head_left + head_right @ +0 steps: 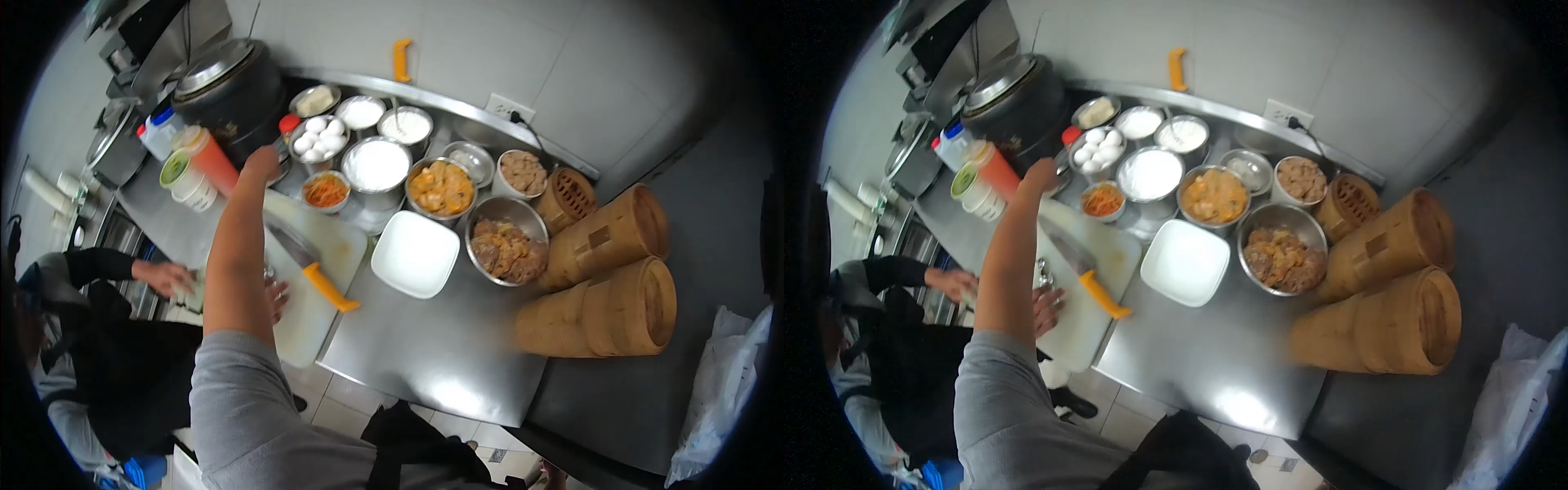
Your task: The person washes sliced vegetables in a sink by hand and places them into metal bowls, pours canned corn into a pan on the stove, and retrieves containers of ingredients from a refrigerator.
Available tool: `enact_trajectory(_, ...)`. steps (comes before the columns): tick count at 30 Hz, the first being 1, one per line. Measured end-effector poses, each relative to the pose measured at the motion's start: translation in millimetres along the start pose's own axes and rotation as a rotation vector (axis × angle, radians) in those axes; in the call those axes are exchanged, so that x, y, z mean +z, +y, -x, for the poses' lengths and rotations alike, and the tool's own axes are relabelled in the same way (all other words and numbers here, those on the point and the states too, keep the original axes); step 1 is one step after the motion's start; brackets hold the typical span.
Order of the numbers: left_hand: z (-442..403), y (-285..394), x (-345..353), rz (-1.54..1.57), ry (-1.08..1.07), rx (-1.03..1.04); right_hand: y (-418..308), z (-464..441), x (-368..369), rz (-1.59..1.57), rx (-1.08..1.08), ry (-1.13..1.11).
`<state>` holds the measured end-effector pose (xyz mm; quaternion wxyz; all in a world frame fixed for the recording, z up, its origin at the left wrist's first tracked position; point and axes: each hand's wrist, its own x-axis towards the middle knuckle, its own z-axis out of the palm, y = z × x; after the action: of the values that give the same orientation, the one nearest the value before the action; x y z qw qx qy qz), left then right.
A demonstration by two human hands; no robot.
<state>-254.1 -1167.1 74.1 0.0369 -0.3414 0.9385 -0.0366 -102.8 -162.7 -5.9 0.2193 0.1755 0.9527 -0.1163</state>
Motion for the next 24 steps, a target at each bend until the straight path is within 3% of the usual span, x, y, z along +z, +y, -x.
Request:
enact_trajectory(7,35,26,-26,0.023,-0.124,0.105,10,-2,3,0.013,0.027,-0.043)
enact_trajectory(10,33,28,-27,-0.042,-0.093,0.01,19,-2,3,0.014,0.024,-0.057)
enact_trajectory(14,16,13,-17,0.042,0.271,-0.284,33,-7,6,0.01,0.009,-0.069)
enact_trajectory(18,0,-7,-22,0.537,0.584,-0.644,44,-20,8,0.005,-0.026,-0.082)
enact_trajectory(21,-18,-23,-14,0.698,0.6,-0.776,52,-42,9,-0.011,-0.113,-0.087)
enact_trajectory(22,-22,-27,-7,0.653,0.546,-0.741,54,-48,10,-0.013,-0.149,-0.084)
enact_trajectory(24,-39,-59,30,0.12,0.344,-0.435,70,-62,20,-0.021,-0.263,-0.071)
